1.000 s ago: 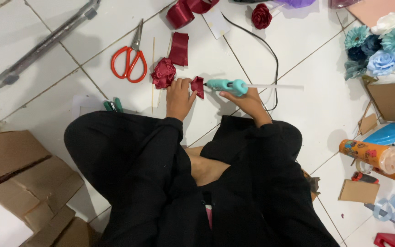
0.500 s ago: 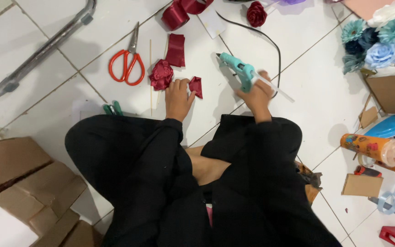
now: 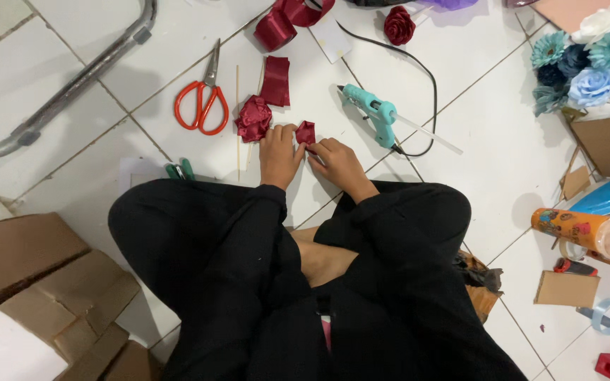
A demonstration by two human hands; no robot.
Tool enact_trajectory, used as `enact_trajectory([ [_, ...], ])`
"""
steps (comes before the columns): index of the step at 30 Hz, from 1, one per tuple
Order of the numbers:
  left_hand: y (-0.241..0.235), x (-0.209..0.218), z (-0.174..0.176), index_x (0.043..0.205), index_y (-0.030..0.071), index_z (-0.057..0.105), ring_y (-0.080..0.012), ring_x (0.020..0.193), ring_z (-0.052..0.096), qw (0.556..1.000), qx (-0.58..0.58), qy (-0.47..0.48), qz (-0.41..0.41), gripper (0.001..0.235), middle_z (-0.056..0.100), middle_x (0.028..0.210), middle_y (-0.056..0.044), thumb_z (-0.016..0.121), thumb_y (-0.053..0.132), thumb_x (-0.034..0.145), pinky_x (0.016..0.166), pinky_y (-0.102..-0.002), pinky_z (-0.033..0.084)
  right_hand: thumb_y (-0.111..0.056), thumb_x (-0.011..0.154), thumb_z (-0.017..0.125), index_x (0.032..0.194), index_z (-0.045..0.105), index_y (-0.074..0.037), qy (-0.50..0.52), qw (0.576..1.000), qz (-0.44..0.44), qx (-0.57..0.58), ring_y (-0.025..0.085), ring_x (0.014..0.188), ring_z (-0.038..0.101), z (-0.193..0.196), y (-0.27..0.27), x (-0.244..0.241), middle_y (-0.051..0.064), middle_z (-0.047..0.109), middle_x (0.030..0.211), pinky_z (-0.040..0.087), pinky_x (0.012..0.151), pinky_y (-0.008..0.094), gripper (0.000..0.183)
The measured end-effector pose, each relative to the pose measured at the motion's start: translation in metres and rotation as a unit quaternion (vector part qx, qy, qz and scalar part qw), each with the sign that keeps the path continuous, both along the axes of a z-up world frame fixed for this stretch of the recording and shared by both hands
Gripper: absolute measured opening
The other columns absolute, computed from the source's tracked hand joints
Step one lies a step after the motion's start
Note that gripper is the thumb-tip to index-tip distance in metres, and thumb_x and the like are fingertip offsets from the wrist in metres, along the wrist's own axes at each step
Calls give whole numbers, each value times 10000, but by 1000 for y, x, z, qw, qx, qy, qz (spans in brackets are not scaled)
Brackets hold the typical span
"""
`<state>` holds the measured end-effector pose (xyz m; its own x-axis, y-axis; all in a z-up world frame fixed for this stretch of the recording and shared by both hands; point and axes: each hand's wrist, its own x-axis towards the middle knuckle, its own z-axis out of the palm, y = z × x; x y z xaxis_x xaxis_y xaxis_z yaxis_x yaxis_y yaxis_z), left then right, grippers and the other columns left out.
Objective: The person sits on the floor and uses a hot glue gun to apply adhesive to red fabric pieces. They fold and roll the fabric into rose shapes, pressing the glued sections to secure them. The person repeats this process with multiple fabric pieces, creating several fabric flowers.
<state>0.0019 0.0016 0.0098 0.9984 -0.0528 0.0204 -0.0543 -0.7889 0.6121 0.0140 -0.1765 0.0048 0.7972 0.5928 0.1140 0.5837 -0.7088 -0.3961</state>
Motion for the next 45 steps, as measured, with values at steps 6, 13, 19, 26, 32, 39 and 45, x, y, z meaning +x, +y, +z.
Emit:
enact_trajectory([
  [6,0,0,-6,1165,91,521,-238,917,540,1000,-2,-5,0,310,497,948,-47,661,224,923,748,-367,422,-175,912,680,949,676,-72,1,1000,-23,11,207,745,646,4,4,3,62,625,785,535,680,292,110],
  [13,1,3,-8,1152,66,551,-314,943,553,999,7,-39,3,365,534,964,-104,690,257,874,753,-439,443,-192,894,702,949,678,-79,39,993,-87,76,272,777,655,-21,6,18,94,622,797,538,682,349,128],
  [19,-1,1,-12,1164,94,530,-260,929,546,1000,5,-18,9,341,511,955,-53,677,240,892,759,-385,426,-116,895,689,950,669,-31,137,980,-123,81,307,766,671,15,17,18,131,635,808,544,684,371,103],
  [26,-2,0,-10,1173,104,512,-251,931,539,1000,-3,-2,10,333,499,954,-45,668,221,903,758,-380,424,-113,845,731,911,598,-57,218,964,-149,36,300,747,675,19,20,35,110,632,768,535,656,398,159],
  [32,-4,-6,3,1175,95,524,-296,975,545,1000,-19,5,10,326,513,1024,-83,653,224,905,799,-415,430,-128,818,756,1241,355,-152,303,937,-174,7,424,870,676,30,26,44,167,658,771,516,817,516,584],
  [39,-11,-2,-16,1154,77,484,-381,960,553,993,-113,-3,22,408,560,994,-142,710,150,821,859,-502,412,-253,851,747,1271,584,-211,261,931,-185,173,254,680,565,-11,6,24,90,528,709,485,700,400,453],
  [45,0,-6,24,1335,58,375,-324,1062,605,907,-396,83,113,494,521,1165,-175,612,10,904,907,-414,514,-236,859,777,948,742,-102,283,861,-261,333,141,657,519,-37,-6,16,58,586,680,456,614,293,164],
])
